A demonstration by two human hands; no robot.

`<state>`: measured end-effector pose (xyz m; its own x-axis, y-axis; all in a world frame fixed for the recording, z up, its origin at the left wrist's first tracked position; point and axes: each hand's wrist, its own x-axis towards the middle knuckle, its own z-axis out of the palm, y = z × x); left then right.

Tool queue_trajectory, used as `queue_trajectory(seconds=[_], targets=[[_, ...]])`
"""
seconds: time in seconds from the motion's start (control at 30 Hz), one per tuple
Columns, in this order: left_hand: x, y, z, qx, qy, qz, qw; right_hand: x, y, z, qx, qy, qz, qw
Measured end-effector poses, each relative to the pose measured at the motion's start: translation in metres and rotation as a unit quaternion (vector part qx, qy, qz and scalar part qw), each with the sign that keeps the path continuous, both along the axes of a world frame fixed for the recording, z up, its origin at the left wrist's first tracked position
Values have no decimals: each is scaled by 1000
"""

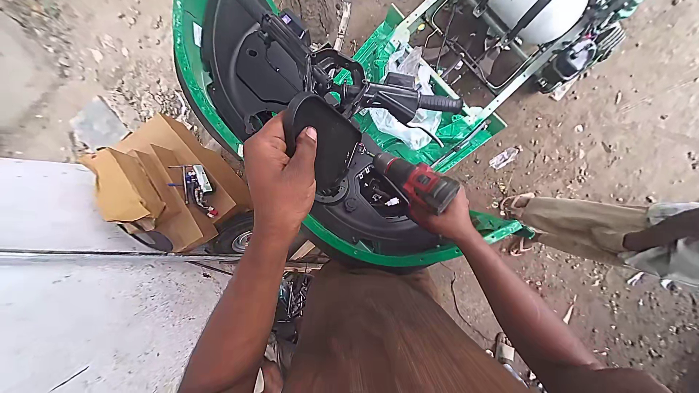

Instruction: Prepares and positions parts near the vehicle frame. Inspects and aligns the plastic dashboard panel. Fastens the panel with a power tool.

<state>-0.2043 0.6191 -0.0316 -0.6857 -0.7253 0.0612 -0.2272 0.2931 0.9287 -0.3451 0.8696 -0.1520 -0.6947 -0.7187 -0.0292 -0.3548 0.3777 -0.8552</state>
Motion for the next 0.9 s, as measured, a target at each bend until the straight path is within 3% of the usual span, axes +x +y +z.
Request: queue_trajectory(seconds=[0.9], targets=[[-2,3,-4,-14,35,2,999,11,-6,-5,-12,17,-10,1000]])
